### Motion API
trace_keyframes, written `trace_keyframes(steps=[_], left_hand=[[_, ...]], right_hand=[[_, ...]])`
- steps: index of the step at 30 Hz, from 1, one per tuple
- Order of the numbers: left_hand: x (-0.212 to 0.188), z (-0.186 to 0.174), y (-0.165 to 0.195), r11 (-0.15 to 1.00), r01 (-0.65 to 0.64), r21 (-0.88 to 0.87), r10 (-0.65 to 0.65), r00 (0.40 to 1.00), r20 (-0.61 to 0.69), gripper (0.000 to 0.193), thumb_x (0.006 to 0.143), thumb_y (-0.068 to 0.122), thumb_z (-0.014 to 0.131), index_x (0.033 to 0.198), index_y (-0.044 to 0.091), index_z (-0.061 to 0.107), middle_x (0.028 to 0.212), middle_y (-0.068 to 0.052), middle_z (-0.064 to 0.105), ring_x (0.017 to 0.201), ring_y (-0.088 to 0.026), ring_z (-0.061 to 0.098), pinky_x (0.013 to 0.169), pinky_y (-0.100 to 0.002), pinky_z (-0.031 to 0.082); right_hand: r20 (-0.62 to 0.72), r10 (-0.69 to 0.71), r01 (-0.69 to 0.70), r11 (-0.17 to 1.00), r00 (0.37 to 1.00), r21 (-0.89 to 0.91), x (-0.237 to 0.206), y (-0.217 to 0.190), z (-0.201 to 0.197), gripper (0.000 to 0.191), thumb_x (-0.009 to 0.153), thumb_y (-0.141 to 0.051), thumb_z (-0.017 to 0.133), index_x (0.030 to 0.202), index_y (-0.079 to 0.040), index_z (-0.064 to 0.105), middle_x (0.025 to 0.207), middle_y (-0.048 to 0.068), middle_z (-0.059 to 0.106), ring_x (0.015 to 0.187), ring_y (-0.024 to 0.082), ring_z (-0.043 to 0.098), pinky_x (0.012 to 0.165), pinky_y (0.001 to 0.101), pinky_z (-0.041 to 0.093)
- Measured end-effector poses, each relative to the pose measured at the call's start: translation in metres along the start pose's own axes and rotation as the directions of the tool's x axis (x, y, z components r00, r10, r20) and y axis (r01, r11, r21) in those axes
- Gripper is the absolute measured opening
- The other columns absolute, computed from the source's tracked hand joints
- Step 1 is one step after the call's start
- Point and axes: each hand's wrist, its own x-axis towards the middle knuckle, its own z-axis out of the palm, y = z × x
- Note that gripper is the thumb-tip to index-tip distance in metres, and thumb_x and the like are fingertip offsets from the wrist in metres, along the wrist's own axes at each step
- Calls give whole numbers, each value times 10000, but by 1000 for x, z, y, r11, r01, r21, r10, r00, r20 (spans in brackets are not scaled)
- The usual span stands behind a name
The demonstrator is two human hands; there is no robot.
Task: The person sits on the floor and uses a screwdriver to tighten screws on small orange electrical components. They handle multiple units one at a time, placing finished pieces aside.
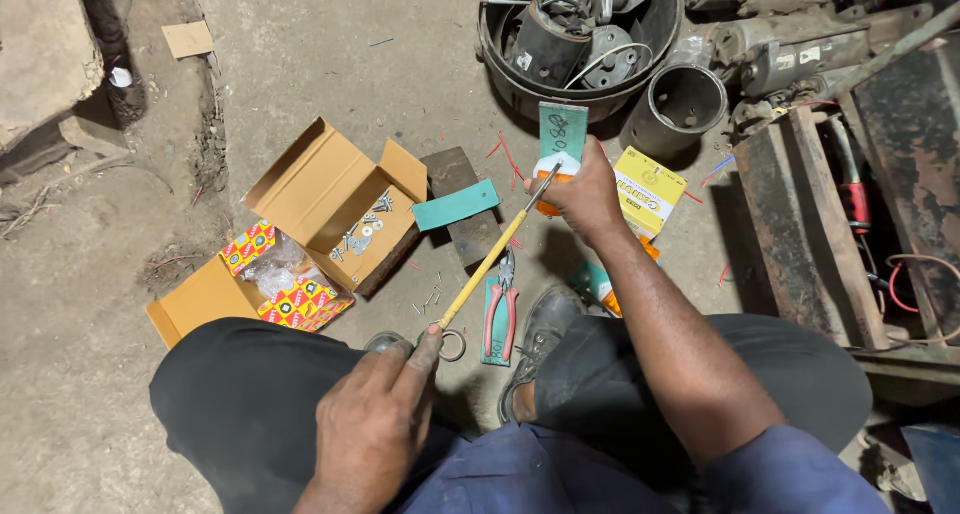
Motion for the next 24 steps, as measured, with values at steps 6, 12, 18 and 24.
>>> trace_keyframes(steps=[6,12,18,24], left_hand=[[1,-4,0,1000,1,-17,0,999,47,664,673,138,782,1321,148,636,1011,-81,674,899,-274,677,703,-411,560],[2,-8,2,998,-50,22,50,999,11,646,692,134,764,1322,133,625,1033,-100,674,915,-280,684,708,-410,566],[0,-5,3,999,-5,34,3,998,62,616,724,160,774,1323,142,631,963,-90,672,845,-275,689,667,-417,565],[-3,9,1,471,507,-722,-478,835,274,439,816,200,773,1240,136,674,900,-74,701,770,-210,690,641,-380,554]], right_hand=[[50,2,-3,1000,999,16,-1,-5,-4,654,669,-170,917,1189,-37,544,1057,68,668,936,150,669,832,324,578],[39,-5,5,1000,999,-10,-3,-4,-4,685,654,-170,916,1201,-44,524,1036,70,670,921,162,675,810,331,580],[-14,-81,78,985,997,-151,-4,0,0,664,682,-224,927,1171,-54,512,1020,100,682,919,196,687,805,357,568],[-48,-128,112,961,991,-253,-7,3,2,638,704,-263,916,1151,-60,508,993,113,702,911,246,717,804,384,564]])
